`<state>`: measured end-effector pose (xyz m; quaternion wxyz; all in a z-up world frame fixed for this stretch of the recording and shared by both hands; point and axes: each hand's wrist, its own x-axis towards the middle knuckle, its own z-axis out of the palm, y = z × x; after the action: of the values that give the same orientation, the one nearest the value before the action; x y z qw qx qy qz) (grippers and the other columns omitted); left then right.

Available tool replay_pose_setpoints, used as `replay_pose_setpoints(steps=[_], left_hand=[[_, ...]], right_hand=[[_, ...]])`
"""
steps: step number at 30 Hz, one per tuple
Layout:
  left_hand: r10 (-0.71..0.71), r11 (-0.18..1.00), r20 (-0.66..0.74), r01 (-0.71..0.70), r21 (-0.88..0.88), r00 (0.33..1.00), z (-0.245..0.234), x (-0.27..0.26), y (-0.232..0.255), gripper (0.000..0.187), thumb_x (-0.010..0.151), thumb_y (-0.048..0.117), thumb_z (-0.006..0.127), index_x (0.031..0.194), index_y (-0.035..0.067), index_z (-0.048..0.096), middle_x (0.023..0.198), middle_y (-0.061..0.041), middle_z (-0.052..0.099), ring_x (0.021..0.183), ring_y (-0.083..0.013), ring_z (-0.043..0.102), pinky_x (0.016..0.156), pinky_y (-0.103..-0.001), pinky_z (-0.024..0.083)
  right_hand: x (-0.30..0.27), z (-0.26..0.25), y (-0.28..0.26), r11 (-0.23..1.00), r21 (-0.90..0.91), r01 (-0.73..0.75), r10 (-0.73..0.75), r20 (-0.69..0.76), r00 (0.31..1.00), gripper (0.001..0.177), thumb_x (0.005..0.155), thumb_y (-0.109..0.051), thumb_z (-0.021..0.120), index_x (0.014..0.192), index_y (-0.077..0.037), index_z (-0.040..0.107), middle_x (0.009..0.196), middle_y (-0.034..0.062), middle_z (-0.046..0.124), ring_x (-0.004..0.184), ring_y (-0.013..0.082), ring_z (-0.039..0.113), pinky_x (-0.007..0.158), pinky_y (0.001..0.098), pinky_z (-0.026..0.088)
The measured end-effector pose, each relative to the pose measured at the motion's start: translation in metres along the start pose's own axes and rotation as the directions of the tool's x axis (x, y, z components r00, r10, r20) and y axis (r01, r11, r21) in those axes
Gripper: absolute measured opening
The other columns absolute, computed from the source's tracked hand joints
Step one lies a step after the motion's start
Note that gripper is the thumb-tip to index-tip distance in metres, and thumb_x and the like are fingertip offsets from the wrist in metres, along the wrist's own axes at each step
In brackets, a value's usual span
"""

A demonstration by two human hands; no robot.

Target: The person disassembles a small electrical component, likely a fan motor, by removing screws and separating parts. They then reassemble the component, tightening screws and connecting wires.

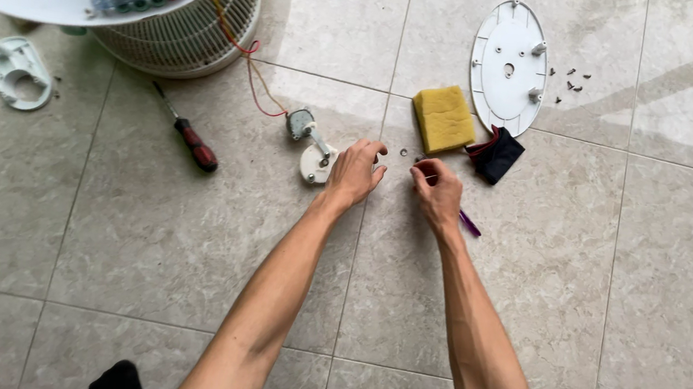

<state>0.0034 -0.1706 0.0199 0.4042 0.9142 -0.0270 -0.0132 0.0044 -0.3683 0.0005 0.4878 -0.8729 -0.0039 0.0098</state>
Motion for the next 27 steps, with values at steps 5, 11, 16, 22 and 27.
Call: replay_pose_setpoints(steps=[5,11,16,22,27], left_hand=[[0.044,0.994,-0.056,-0.038,0.101,0.997,0.031,0.019,0.015,0.035,0.084,0.014,0.079,0.115,0.008,0.065,0.108,-0.014,0.066,0.100,-0.0367,0.066,0.081,-0.048,0.055],[0.014,0.991,-0.105,0.000,0.132,0.994,0.057,0.033,0.022,0.032,0.082,0.012,0.081,0.109,0.006,0.066,0.108,-0.013,0.064,0.102,-0.0347,0.065,0.080,-0.046,0.056],[0.008,0.992,-0.116,0.006,0.123,0.993,0.062,0.037,0.018,0.022,0.085,0.009,0.079,0.103,0.005,0.068,0.107,-0.012,0.066,0.098,-0.0342,0.068,0.079,-0.045,0.058],[0.011,0.991,-0.074,-0.002,0.132,0.997,0.067,0.042,0.012,0.018,0.086,0.009,0.078,0.099,0.003,0.068,0.106,-0.013,0.068,0.094,-0.0332,0.070,0.078,-0.043,0.059],[0.044,0.982,0.023,-0.048,0.185,0.999,0.072,0.048,-0.003,0.017,0.091,0.009,0.078,0.102,0.002,0.066,0.105,-0.015,0.067,0.096,-0.0331,0.070,0.079,-0.043,0.059]], right_hand=[[-0.001,0.004,-0.006,0.998,0.011,0.058,-0.057,-0.047,0.997,0.016,0.094,-0.015,0.075,0.104,-0.002,0.074,0.089,0.0089,0.078,0.073,0.0150,0.074,0.068,0.0298,0.057],[0.000,0.004,0.000,0.997,0.070,0.043,-0.038,-0.078,0.996,0.014,0.095,-0.013,0.073,0.102,-0.001,0.073,0.083,0.0076,0.077,0.068,0.0123,0.071,0.064,0.0292,0.055],[0.004,0.002,0.003,0.981,0.185,-0.055,0.069,-0.071,0.995,0.014,0.097,-0.014,0.072,0.101,0.000,0.073,0.084,0.0059,0.076,0.065,0.0095,0.068,0.058,0.0273,0.053],[0.005,0.001,0.001,0.981,0.177,-0.083,0.096,-0.064,0.993,0.015,0.096,-0.015,0.072,0.101,-0.001,0.073,0.084,0.0050,0.076,0.062,0.0087,0.067,0.055,0.0258,0.053],[0.005,0.002,0.000,0.980,0.180,-0.083,0.095,-0.059,0.994,0.015,0.097,-0.015,0.072,0.101,-0.001,0.074,0.084,0.0051,0.076,0.061,0.0088,0.067,0.054,0.0262,0.052]])
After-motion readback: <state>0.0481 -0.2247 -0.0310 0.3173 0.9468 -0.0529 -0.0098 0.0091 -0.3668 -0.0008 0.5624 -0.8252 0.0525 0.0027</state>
